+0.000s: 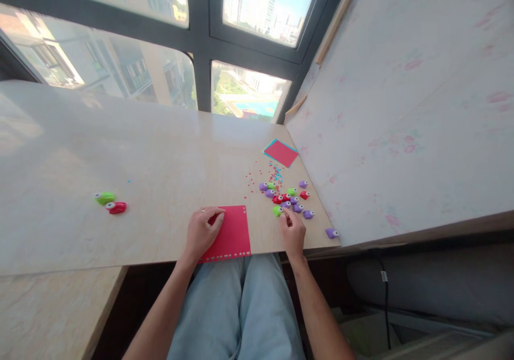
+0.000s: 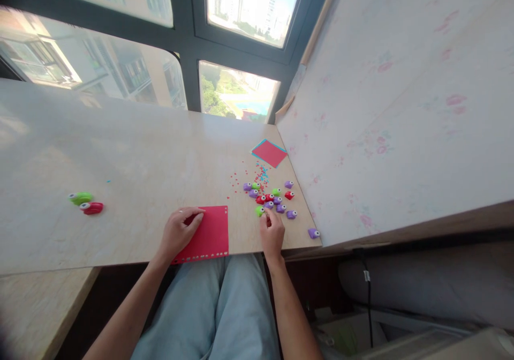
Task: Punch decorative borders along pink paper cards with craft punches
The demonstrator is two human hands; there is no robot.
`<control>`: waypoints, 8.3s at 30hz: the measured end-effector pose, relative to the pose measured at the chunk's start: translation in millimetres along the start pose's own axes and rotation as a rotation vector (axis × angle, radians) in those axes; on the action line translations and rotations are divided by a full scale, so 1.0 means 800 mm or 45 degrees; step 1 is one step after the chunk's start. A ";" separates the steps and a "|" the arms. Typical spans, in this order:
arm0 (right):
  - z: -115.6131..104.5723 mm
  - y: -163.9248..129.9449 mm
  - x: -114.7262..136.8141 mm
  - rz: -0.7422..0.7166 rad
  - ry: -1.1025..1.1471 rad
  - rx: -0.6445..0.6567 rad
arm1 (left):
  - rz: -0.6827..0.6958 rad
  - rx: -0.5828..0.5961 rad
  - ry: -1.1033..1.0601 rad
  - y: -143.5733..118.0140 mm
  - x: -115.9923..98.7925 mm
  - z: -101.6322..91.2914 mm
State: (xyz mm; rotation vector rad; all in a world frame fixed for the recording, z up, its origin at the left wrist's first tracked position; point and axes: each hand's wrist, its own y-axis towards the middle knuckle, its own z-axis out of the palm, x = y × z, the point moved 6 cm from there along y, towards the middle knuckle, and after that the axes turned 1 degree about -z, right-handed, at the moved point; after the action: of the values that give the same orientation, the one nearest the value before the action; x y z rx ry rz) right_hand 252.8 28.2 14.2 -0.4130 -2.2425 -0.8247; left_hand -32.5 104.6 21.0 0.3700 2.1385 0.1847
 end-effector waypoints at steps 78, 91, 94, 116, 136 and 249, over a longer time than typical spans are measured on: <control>-0.025 0.015 -0.009 -0.118 -0.247 0.008 | 0.048 0.001 0.059 -0.003 -0.006 -0.005; -0.022 -0.013 -0.003 -0.084 -0.224 -0.025 | 0.040 0.021 0.098 -0.002 -0.003 -0.002; -0.019 -0.011 0.002 -0.067 -0.309 -0.045 | 0.052 0.024 0.118 -0.001 -0.006 0.000; 0.014 -0.029 0.027 -0.267 0.108 0.423 | 0.246 0.221 0.400 0.024 -0.046 0.037; 0.056 0.003 0.028 -0.064 0.490 0.573 | 0.179 0.166 0.640 0.027 -0.039 0.048; 0.068 0.006 0.069 -0.475 0.449 0.713 | 0.199 0.169 0.629 0.024 -0.040 0.049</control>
State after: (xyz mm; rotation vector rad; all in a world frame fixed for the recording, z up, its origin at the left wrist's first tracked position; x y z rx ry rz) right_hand 188.9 70.8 25.7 0.3944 -2.1164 -0.3697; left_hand 20.4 111.6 29.1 0.6206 2.6169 0.2433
